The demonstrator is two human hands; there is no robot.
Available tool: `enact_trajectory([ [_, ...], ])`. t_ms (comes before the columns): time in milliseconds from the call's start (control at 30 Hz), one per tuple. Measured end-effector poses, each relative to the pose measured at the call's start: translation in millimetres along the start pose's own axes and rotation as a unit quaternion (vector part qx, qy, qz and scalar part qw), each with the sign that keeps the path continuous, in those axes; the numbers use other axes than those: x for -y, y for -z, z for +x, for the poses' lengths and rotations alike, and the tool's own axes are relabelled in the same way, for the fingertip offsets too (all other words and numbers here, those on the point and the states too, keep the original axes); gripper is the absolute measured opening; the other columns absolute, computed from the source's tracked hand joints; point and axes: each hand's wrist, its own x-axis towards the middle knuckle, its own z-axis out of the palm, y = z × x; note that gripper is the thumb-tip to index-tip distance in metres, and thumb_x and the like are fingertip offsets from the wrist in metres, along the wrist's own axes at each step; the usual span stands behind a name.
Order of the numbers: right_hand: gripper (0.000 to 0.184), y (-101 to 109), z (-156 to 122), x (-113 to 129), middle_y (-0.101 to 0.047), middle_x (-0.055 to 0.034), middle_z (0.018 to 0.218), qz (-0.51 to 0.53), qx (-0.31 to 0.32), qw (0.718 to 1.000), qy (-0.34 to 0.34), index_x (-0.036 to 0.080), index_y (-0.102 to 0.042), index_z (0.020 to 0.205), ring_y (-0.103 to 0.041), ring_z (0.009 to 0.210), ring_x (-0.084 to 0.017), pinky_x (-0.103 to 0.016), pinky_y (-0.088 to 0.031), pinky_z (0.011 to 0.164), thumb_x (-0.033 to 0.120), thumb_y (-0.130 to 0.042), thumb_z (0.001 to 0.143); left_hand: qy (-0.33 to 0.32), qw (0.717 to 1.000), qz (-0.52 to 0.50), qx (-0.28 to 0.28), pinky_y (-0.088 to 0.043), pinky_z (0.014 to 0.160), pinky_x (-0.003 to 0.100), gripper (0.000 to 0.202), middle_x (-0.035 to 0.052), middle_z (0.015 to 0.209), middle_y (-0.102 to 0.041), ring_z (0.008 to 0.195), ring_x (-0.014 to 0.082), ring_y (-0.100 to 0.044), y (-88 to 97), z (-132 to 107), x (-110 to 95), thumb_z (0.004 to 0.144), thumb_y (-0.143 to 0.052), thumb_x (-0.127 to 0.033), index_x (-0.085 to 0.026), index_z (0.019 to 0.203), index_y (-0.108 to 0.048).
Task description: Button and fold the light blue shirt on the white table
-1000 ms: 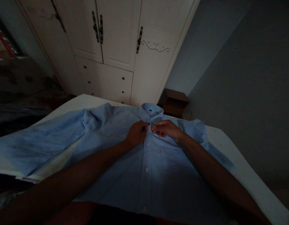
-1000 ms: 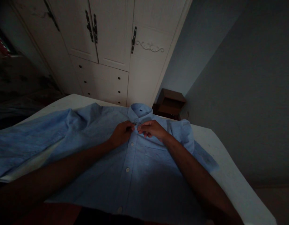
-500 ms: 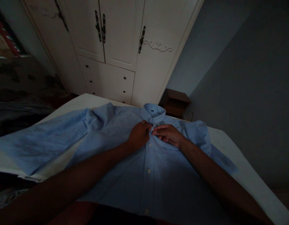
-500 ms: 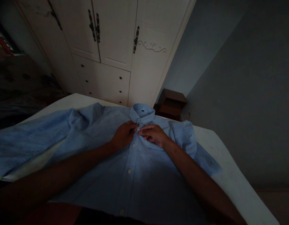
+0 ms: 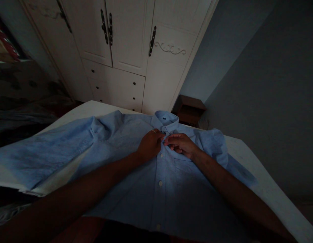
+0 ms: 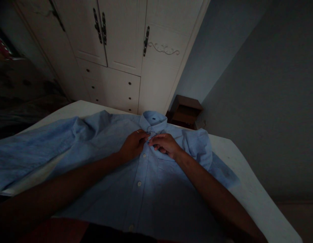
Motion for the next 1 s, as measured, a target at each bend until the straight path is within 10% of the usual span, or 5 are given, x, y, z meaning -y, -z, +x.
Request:
enact_trajectory([
  [633,0.024,-1.2,0.5,-3.9,-0.07,-0.0054,0.066,-0.019,-0.029,0.999,0.025,0.013,-0.072,0.068,-0.048,0.042,-0.005,-0.015,-0.019,0.031,0.03,-0.08,0.054,0.02,1.0,0.015,-0.003,-0.051,0.079,0.03,0.024,0.0072,0.098,-0.067,0.08,0.0163,-0.063,14.3,5.8,-1.9,0.079,-0.059,-0.02,-0.016,0.101,-0.067],
  [1000,0.021,-6.3,-4.1,-5.6,-0.07,-0.0053,0.066,-0.009,-0.039,0.998,0.045,0.015,-0.071,0.067,-0.053,0.044,-0.008,-0.015,-0.022,0.031,0.029,-0.077,0.052,0.047,0.996,0.047,0.056,-0.048,0.074,0.027,0.015,0.0028,0.079,-0.072,0.073,0.0159,-0.063,24.6,11.7,-3.9,0.082,-0.056,-0.023,-0.019,0.078,-0.07],
])
